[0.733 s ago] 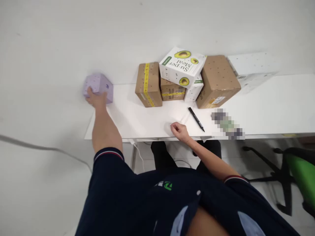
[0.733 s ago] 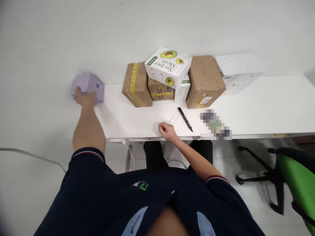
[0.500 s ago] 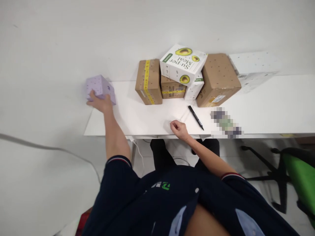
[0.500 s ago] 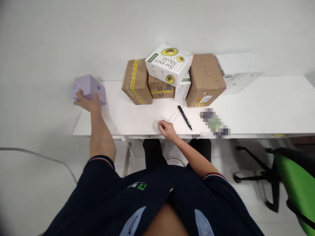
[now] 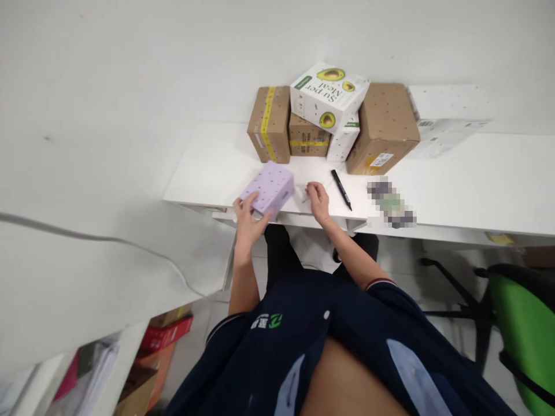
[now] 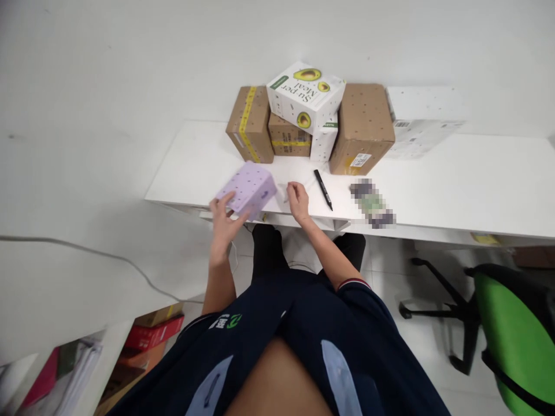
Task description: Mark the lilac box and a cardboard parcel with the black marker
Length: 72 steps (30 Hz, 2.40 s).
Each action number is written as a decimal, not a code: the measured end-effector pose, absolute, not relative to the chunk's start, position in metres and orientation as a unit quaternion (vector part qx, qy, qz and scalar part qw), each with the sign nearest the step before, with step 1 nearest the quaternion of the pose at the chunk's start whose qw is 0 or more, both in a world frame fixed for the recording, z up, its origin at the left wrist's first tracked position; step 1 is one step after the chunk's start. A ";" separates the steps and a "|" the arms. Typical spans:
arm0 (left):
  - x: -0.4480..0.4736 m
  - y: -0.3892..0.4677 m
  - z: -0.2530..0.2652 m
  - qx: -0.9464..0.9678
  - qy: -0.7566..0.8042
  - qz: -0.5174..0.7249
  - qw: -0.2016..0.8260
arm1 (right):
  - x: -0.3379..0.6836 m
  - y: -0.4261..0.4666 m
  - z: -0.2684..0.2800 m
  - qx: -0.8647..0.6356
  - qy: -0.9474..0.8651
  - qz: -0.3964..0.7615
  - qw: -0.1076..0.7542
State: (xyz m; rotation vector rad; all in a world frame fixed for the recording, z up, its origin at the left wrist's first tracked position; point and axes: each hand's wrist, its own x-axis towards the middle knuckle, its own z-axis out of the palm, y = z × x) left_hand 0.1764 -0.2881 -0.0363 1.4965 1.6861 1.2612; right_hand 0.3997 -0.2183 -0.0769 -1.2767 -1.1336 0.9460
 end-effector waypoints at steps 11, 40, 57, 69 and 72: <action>0.258 -0.271 -0.063 0.409 0.408 0.674 0.461 | 0.442 -0.274 -0.069 -0.551 -0.473 0.379 0.574; 0.254 -0.244 -0.057 0.445 0.384 0.614 0.526 | 0.459 -0.259 -0.039 -0.529 -0.445 0.403 0.599; 0.241 -0.256 -0.104 0.426 0.399 0.621 0.523 | 0.465 -0.266 -0.081 -0.502 -0.449 0.463 0.576; 0.252 -0.250 -0.086 0.315 0.452 0.628 0.550 | 0.466 -0.266 -0.084 -0.532 -0.466 0.422 0.567; 0.252 -0.248 -0.084 0.337 0.480 0.611 0.532 | 0.466 -0.266 -0.083 -0.539 -0.463 0.421 0.564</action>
